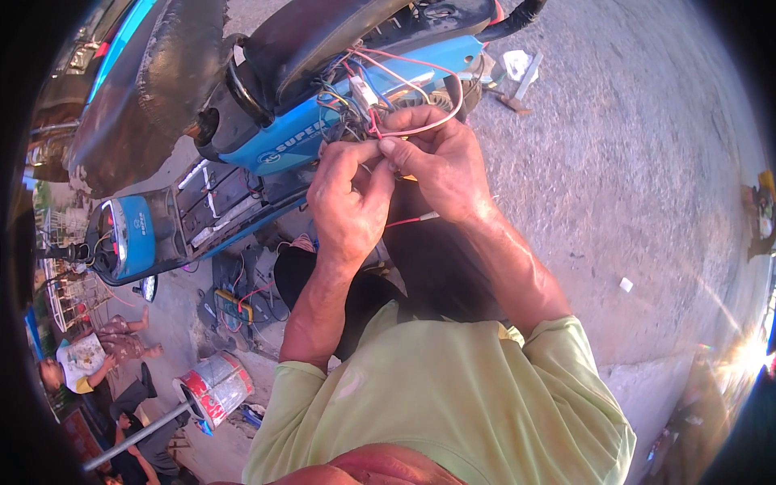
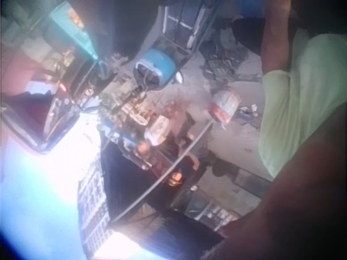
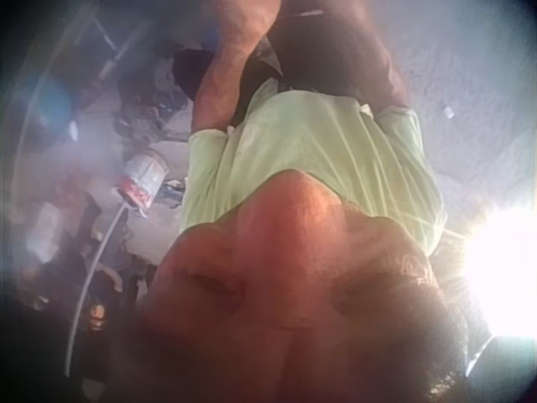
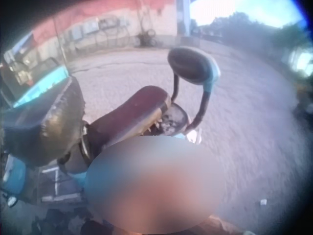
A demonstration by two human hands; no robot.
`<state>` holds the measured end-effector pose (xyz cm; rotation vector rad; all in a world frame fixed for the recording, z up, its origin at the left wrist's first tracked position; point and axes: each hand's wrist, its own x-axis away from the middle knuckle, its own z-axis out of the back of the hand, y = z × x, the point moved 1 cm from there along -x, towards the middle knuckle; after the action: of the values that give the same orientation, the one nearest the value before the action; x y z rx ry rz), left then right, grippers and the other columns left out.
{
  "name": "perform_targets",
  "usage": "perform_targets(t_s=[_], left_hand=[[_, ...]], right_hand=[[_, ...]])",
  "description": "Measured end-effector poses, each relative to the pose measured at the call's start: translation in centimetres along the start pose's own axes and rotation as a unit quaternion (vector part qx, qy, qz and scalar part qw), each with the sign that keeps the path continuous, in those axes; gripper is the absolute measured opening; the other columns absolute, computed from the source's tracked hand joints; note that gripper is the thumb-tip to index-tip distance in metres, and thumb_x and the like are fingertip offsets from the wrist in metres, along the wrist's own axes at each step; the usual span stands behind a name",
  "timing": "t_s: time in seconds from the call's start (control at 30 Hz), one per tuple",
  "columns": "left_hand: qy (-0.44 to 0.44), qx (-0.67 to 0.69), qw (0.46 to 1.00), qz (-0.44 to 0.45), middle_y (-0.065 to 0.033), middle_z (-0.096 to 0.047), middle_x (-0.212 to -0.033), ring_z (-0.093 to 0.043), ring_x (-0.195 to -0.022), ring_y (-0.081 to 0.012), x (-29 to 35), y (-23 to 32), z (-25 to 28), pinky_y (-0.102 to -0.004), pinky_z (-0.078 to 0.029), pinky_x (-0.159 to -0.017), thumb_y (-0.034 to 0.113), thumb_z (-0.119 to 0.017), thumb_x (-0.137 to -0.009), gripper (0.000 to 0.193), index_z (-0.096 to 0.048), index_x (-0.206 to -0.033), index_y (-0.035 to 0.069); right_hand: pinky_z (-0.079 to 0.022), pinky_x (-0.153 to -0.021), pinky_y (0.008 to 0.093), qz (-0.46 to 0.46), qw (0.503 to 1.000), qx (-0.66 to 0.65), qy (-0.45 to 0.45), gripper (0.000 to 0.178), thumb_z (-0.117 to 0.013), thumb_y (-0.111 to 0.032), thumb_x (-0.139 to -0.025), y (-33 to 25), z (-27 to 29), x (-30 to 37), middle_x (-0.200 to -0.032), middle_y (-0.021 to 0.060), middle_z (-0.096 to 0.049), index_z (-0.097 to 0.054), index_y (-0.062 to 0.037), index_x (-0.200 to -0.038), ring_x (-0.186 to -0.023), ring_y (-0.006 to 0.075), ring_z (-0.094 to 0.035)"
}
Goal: The person works on the wiring and electronic components of a blue bicycle. They strip wires using pliers, test electrical connections with a multimeter, and connect various colored wires by hand to a small electronic board near the handlebars.
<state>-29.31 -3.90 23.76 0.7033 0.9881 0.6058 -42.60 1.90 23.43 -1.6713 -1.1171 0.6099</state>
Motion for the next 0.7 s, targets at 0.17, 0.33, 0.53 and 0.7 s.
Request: perform_targets(t_s=[0.17,0.33,0.53,0.7], left_hand=[[-0.021,-0.021,0.999,-0.021,-0.0056,-0.066,-0.089,-0.062,-0.065,-0.0146,-0.6,-0.4,1.3,-0.0290,-0.050,-0.061,-0.004,-0.078,-0.083,0.022,-0.071,-0.102,0.003],[-0.035,-0.049,0.997,-0.041,-0.0117,-0.074,-0.103,-0.073,-0.080,-0.0171,-2.1,-0.8,1.7,-0.0290,-0.058,-0.067,-0.006,-0.075,-0.084,0.026,-0.072,-0.109,0.001],[-0.061,-0.051,0.994,-0.073,-0.0129,-0.075,-0.102,-0.075,-0.080,-0.0196,-2.6,-1.6,1.4,-0.0303,-0.059,-0.068,-0.006,-0.074,-0.086,0.024,-0.072,-0.109,0.001],[-0.111,-0.024,0.994,0.007,-0.0109,-0.075,-0.089,-0.073,-0.073,-0.0158,-2.9,-1.6,1.9,-0.0288,-0.056,-0.065,-0.003,-0.073,-0.088,0.016,-0.071,-0.104,0.000]], right_hand=[[-0.053,-0.075,0.0242,-0.005,1.000,0.000,0.024,0.015,-0.071,-0.001,-0.093,0.3,0.0,-0.2,-0.093,0.0047,-0.072,-0.066,-0.0011,-0.107,-0.082,0.0091,-0.065],[-0.052,-0.073,0.0238,-0.028,0.999,-0.023,0.002,0.013,-0.072,-0.001,-0.092,-0.2,-0.1,-0.3,-0.091,0.0043,-0.071,-0.066,-0.0011,-0.103,-0.080,0.0084,-0.064],[-0.044,-0.060,0.0204,-0.044,0.998,-0.036,-0.009,0.013,-0.073,-0.004,-0.091,0.3,0.7,-0.6,-0.083,0.0017,-0.069,-0.065,-0.0022,-0.102,-0.069,0.0058,-0.057],[-0.043,-0.059,0.0200,-0.051,0.998,-0.036,-0.006,0.014,-0.073,-0.004,-0.090,0.3,0.6,-0.5,-0.081,0.0009,-0.068,-0.065,-0.0023,-0.102,-0.066,0.0058,-0.056]])
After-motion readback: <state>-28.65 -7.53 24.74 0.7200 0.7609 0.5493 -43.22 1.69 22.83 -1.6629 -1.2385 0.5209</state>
